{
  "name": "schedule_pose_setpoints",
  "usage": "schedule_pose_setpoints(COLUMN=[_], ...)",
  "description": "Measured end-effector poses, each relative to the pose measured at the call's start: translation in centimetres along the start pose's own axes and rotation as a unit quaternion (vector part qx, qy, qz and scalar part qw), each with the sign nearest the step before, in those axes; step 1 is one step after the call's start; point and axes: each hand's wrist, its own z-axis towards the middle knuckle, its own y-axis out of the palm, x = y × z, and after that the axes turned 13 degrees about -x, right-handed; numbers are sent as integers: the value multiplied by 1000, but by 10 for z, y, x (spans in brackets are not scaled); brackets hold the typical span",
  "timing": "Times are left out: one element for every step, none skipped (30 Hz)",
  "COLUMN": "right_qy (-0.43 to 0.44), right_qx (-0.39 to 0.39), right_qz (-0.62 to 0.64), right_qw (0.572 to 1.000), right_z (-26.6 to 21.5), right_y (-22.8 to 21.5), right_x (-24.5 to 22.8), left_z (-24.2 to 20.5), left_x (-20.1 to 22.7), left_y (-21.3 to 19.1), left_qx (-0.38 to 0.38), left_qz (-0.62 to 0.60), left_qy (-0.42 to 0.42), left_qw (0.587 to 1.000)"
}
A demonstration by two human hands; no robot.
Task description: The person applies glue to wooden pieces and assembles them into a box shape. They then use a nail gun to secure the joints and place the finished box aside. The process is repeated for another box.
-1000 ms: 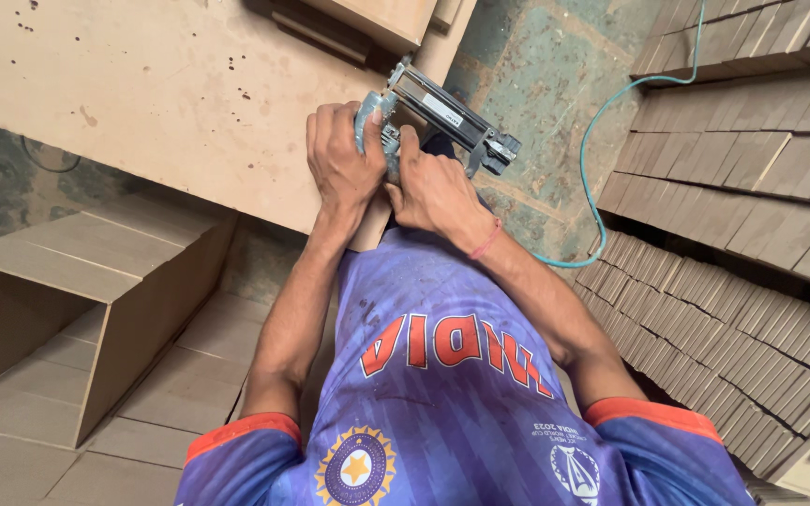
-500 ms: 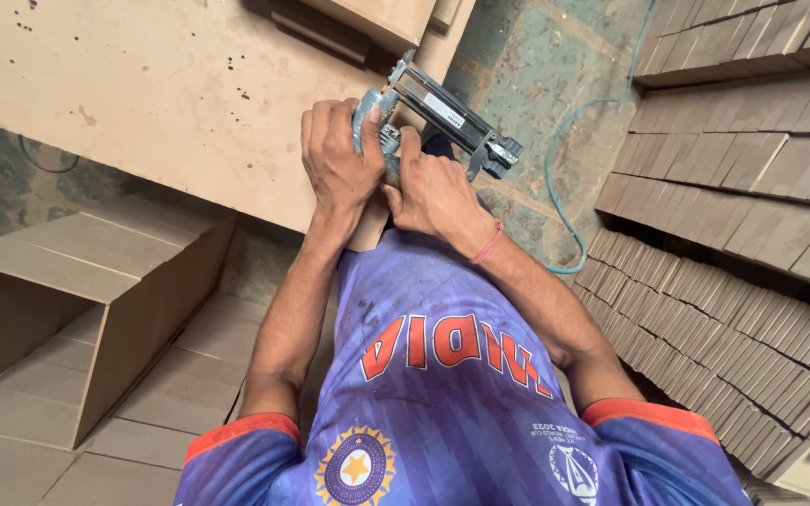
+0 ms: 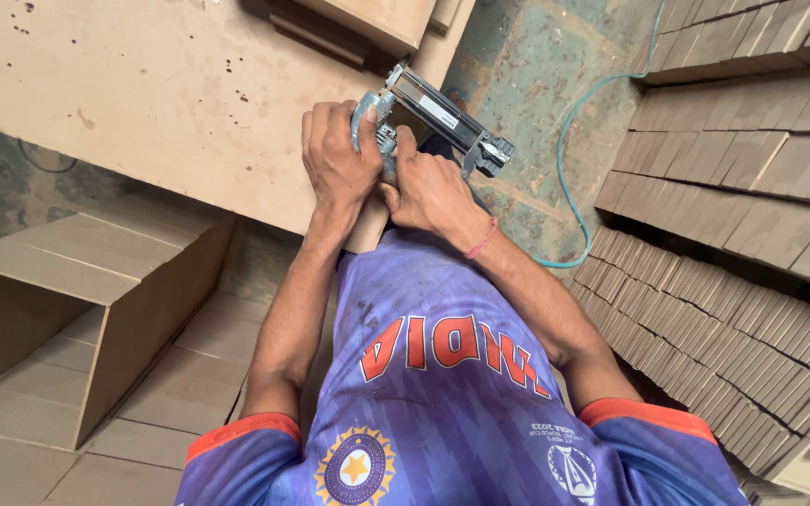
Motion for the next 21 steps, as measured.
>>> schedule_pose_setpoints(right_qy=[-7, -9, -13, -16, -9, -1, 6, 8, 11, 14, 9, 4, -2, 0, 1, 2, 31, 60, 89, 89, 87], right_qx=[5, 9, 12, 14, 8, 3, -2, -9, -14, -20, -19, -17, -16, -6, 5, 16, 13, 10, 7, 48, 90], right_qz=[0, 1, 3, 5, 5, 4, 3, 10, 16, 22, 22, 21, 20, 19, 17, 15, 12, 9, 6, 17, 26], right_qw=[1000, 1000, 1000, 1000, 1000, 1000, 1000, 1000, 1000, 999, 1000, 1000, 1000, 1000, 1000, 1000, 999, 998, 996, 995, 992], right_z=[0, 1, 0, -1, -1, -2, -2, -4, -6, -9, -11, -13, -14, -16, -17, -18, -19, -20, -22, -23, -24], right_y=[0, 1, 2, 4, 4, 5, 5, 5, 5, 6, 6, 6, 5, 3, 0, -4, -9, -16, -24, -33, -45], right_x=[1, 2, 2, 2, 2, 3, 3, 4, 4, 4, 5, 6, 8, 12, 17, 23, 31, 41, 53, 66, 82], left_z=[0, 1, -1, -3, -3, -3, -3, -3, -4, -5, -5, -5, -3, -1, 3, 7, 10, 14, 18, 22, 26], left_x=[0, 0, 0, 1, 2, 3, 5, 7, 10, 11, 13, 13, 13, 12, 11, 11, 12, 12, 12, 12, 11], left_y=[0, 1, 0, -1, -1, -1, -1, -2, -4, -6, -9, -12, -15, -18, -21, -21, -22, -22, -21, -20, -19], left_qx=[-1, -3, -4, -4, -3, -2, -4, -7, -9, -22, -35, -48, -88, -129, -169, -158, -146, -135, -137, -140, -140], left_qz=[-1, -1, -1, -3, -5, -7, 1, 9, 16, 13, 10, 7, -73, -152, -230, -212, -193, -173, -199, -226, -252], left_qy=[0, -1, -3, -4, -4, -5, -6, -8, -8, -12, -16, -21, -74, -126, -175, -124, -73, -21, -16, -11, -6], left_qw=[1000, 1000, 1000, 1000, 1000, 1000, 1000, 1000, 1000, 1000, 999, 999, 991, 972, 942, 956, 968, 975, 970, 964, 957])
